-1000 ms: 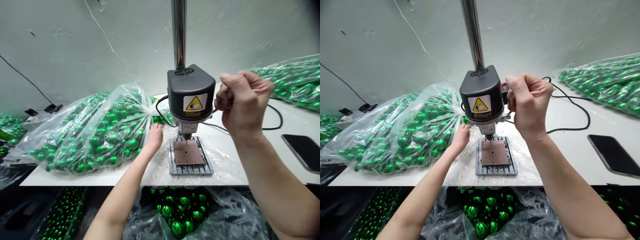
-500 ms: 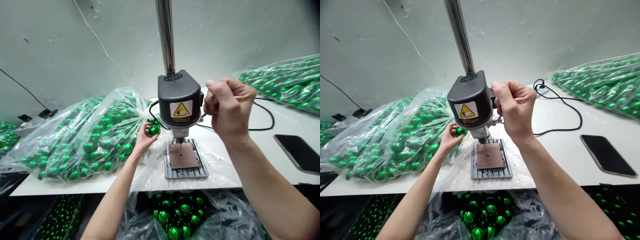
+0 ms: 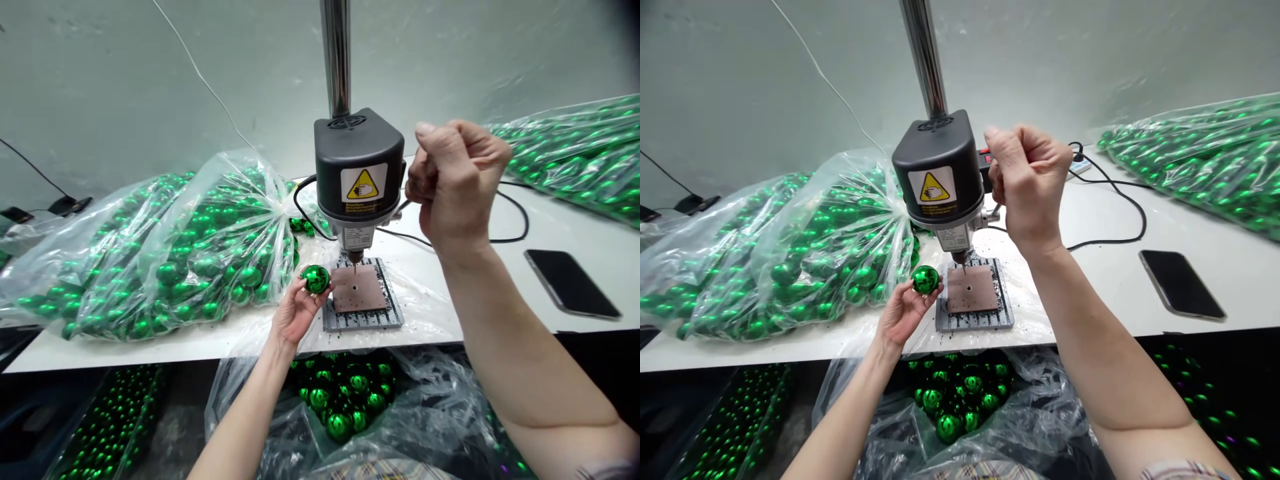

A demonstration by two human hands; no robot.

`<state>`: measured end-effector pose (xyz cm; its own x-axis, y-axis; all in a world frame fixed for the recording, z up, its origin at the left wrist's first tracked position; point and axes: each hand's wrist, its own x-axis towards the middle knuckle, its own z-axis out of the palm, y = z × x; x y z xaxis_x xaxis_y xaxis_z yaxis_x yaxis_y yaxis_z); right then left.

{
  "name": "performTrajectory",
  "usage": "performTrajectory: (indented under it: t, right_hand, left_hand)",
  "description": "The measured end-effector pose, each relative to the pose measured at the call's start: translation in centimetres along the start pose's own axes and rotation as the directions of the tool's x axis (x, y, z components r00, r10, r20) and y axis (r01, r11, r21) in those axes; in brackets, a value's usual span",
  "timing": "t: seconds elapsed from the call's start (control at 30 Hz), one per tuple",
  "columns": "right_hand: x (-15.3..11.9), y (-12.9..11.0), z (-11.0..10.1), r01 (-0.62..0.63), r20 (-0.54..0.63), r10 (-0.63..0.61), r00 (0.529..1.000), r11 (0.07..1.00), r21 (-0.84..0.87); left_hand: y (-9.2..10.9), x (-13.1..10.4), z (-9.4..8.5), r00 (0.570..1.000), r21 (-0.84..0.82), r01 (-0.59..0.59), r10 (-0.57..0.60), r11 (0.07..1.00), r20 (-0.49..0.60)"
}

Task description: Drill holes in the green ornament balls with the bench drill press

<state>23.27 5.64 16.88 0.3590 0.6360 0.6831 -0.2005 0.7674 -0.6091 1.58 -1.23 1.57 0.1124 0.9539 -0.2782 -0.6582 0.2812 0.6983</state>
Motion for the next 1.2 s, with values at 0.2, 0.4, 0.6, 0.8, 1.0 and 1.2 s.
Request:
performTrajectory:
  t: [0.2, 0.4, 0.6, 0.8, 1.0, 1.2]
  right_hand:
    - [-0.3, -0.1, -0.2, -0.004, -0.008, 0.004, 1.0, 1.0, -0.031]
    - [-0.3, 0.0, -0.3, 0.028, 0.019, -0.028, 0.999, 1.0, 0.001]
    - [-0.3, 0.0, -0.2, 0.049, 0.035, -0.048, 0.998, 0.998, -0.032]
    - [-0.3, 0.0, -0.1, 0.027, 0.027, -0.025, 0.999, 0.997, -0.07]
    - [-0.2, -0.1, 0.0, 0.023, 0.026, -0.02, 0.999, 0.993, -0.12]
    - [0.4, -0.1, 0.1, -0.041, 0.025, 0.045, 0.999, 0.989, -0.143]
  left_hand:
    - [-0.6, -0.1, -0.2, 0.985, 0.269, -0.131, 0.155, 0.954, -0.07]
    - [-0.1, -0.2, -0.2, 0.999, 0.157, -0.018, 0.012, 0.987, 0.042]
    - [-0.4, 0.4, 0.3, 1.0, 0.068, 0.022, -0.022, 0.997, 0.004]
    - [-0.1, 0.8, 0.6, 1.0, 0.08, 0.0, 0.003, 0.997, -0.031]
    - [-0.9, 1.1, -0.3, 0.994, 0.234, -0.097, 0.104, 0.967, -0.021]
    - [-2.0, 1.8, -0.2, 0.97, 0.339, -0.206, 0.236, 0.918, -0.051]
